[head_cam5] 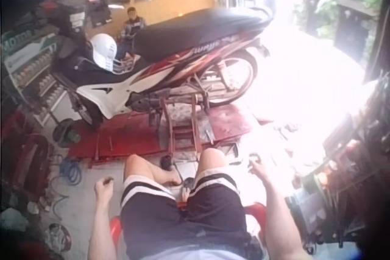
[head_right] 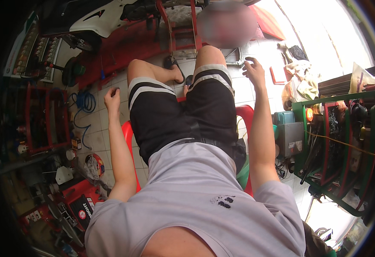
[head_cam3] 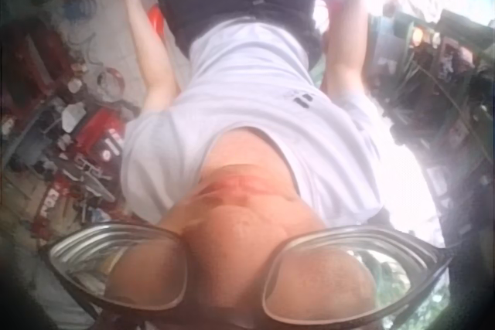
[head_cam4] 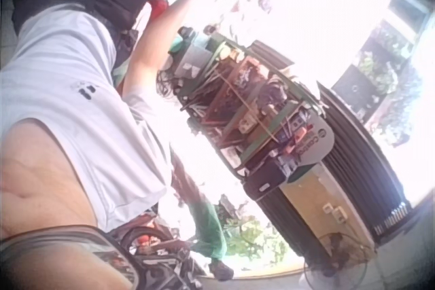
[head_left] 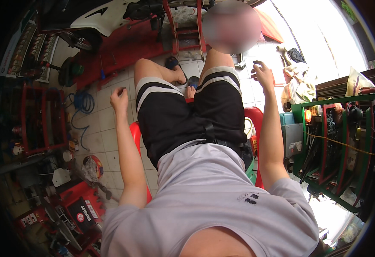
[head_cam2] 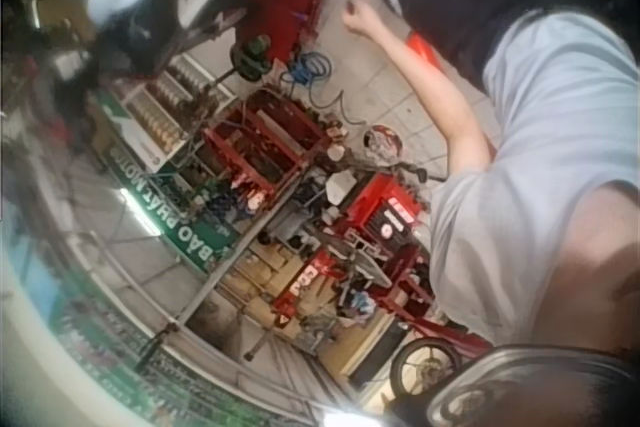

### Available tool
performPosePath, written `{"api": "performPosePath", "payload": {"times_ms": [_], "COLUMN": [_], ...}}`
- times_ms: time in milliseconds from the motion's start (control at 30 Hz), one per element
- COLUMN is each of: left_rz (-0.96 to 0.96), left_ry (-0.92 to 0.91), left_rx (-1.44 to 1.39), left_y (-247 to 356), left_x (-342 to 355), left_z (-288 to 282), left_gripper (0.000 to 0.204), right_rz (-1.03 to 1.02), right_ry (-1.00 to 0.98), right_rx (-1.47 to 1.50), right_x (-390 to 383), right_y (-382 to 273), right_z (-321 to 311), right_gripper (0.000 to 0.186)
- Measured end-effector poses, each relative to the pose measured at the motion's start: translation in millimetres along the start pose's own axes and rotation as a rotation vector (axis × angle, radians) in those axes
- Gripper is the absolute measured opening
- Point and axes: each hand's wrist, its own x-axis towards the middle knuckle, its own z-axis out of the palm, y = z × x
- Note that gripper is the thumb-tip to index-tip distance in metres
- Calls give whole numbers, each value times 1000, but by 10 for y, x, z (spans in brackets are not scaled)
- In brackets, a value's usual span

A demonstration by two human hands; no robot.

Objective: The person sits on a red chair and works on the underside of a white motorcycle elevated on a red lift. They use both hands to manipulate a metal component, possibly a brake or suspension part, and later handle a small metal tool or part.

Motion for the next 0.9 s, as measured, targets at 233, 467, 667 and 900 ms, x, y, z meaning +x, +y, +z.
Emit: {"api": "performPosePath", "payload": {"times_ms": [233,467,667,900], "left_rz": [-14,-13,5,443], "left_ry": [4,33,100,540], "left_rx": [-13,-21,-30,3], "left_y": [70,21,178,955], "left_x": [-51,-49,-113,-241], "left_z": [12,19,-17,-334], "left_gripper": [20,21,19,12], "right_rz": [5,-47,-151,-320], "right_ry": [46,20,31,-21], "right_rx": [-3,-29,-48,16], "right_x": [0,-21,-141,-484], "right_y": [36,13,-123,-532], "right_z": [-39,-12,95,249], "right_gripper": [32,31,29,21]}}
